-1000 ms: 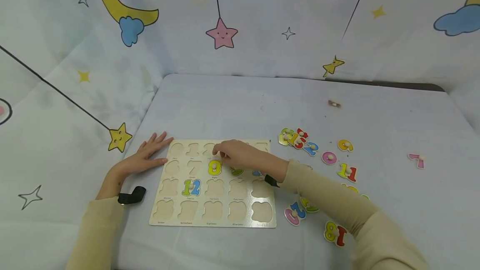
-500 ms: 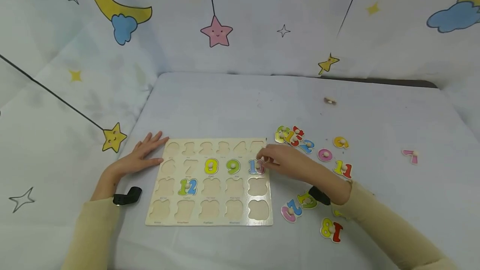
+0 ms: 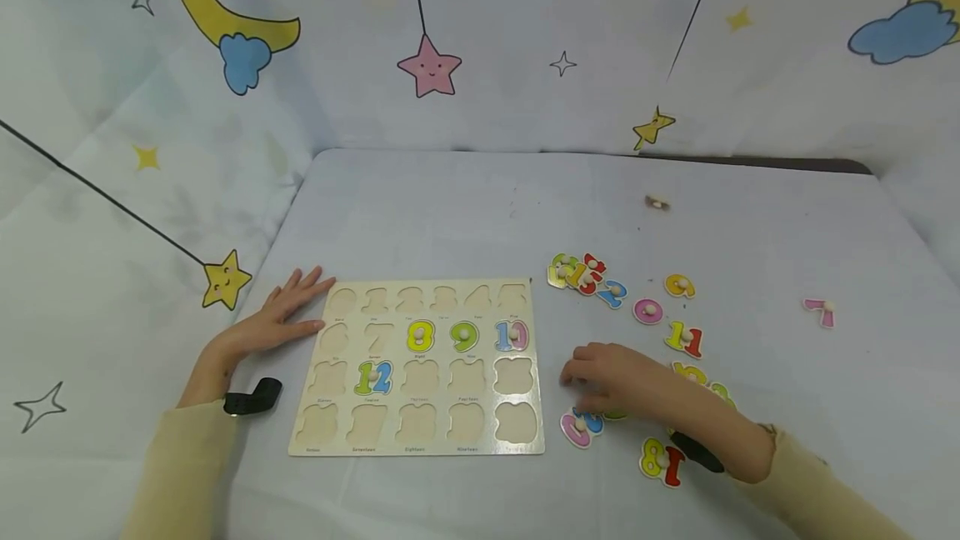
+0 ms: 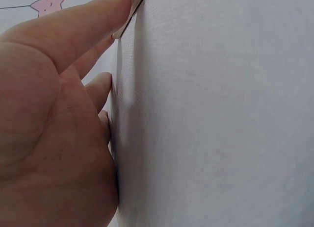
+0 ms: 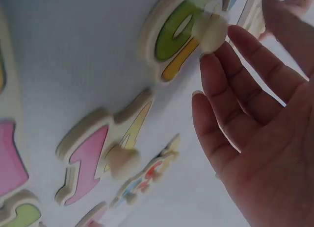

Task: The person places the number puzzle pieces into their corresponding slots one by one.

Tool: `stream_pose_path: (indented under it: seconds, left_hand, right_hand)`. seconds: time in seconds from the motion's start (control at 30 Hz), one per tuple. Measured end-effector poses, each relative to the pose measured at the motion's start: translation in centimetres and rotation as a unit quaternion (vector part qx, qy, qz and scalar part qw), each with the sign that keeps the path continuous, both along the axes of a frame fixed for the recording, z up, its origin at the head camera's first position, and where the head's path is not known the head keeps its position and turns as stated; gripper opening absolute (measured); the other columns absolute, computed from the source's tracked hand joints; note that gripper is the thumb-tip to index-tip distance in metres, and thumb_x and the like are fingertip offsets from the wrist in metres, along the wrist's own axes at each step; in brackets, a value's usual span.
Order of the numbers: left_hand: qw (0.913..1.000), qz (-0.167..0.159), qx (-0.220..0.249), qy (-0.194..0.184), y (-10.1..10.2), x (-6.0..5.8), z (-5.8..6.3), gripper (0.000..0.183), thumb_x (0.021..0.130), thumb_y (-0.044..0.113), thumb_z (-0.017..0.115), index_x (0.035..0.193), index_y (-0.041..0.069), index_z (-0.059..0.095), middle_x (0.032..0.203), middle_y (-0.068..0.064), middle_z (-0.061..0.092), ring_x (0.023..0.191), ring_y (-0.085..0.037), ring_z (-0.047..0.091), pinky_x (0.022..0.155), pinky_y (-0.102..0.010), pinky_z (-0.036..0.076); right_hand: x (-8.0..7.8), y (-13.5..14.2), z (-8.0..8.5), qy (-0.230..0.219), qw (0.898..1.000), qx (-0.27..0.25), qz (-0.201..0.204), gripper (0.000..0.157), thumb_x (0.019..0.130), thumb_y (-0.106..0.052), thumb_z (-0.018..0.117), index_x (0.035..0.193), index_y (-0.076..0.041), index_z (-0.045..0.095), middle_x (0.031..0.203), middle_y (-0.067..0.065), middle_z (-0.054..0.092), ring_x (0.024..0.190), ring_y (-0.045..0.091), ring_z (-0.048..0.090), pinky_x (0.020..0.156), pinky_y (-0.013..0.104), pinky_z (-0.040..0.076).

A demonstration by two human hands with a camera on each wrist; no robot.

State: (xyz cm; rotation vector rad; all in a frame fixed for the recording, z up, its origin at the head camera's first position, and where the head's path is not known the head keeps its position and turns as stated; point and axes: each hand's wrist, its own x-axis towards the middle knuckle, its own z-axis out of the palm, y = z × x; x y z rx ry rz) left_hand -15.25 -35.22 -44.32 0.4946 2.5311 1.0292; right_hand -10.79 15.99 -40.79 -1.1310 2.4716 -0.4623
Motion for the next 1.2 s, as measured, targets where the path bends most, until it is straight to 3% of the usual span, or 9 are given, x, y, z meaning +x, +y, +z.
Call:
stream_pose_path:
  seconds: [0.23,0.37,0.73,1.03,1.2]
  left_hand:
    - [0.9999,0.005,-0.013,0.010,0.1,0.0,-0.3,0.069,0.091,0.017,0.062,0.149,0.008,0.025,0.154,-0.018,0.000,0.136,-0.036,-0.017,0.102,-0.058,-0.012]
    - [0.9998,0.005,-0.014,0.012,0.0,-0.1,-0.5,0.070,0.090,0.015,0.063,0.148,0.006,0.026,0.154,-0.020,0.001,0.136,-0.037,-0.016,0.102,-0.059,-0.012]
    - [1.0000,0.001,0.002,0.008,0.0,0.1,0.1,0.069,0.092,0.026,0.061,0.150,0.015,0.025,0.155,-0.014,0.000,0.137,-0.032,-0.018,0.103,-0.057,-0.013]
    - [1.0000,0.002,0.005,0.003,0.0,0.0,-0.1,0.069,0.092,0.024,0.061,0.150,0.014,0.025,0.155,-0.014,0.000,0.137,-0.032,-0.018,0.102,-0.058,-0.014]
    - [1.0000,0.004,0.001,0.002,0.1,-0.1,0.0,0.070,0.091,0.023,0.062,0.150,0.013,0.025,0.155,-0.014,0.000,0.137,-0.032,-0.018,0.102,-0.058,-0.013]
  right_hand:
    - [1.5,-0.3,-0.4,0.040,0.997,0.053,0.035,0.053,0.066,-0.043,0.083,0.105,-0.016,0.058,0.095,-0.008,0.048,0.090,0.013,0.046,0.084,0.037,0.044]
    - [2.0,-0.4,-0.3,0.055,0.996,0.059,0.040,0.050,0.066,-0.041,0.084,0.099,-0.018,0.056,0.094,-0.008,0.046,0.090,0.015,0.044,0.083,0.039,0.044]
    - [2.5,-0.3,-0.4,0.043,0.998,0.037,0.021,0.044,0.071,-0.036,0.082,0.097,-0.017,0.052,0.087,-0.010,0.047,0.085,0.014,0.046,0.081,0.038,0.045]
    - [2.9,0.2,-0.4,-0.061,0.997,-0.036,-0.012,0.028,0.083,-0.018,0.073,0.104,-0.028,0.058,0.096,-0.018,0.053,0.086,0.008,0.052,0.077,0.029,0.049]
    - [2.6,0.1,0.0,-0.085,0.992,-0.089,-0.025,0.031,0.088,-0.013,0.067,0.116,-0.024,0.059,0.098,-0.018,0.054,0.083,0.003,0.055,0.074,0.023,0.050]
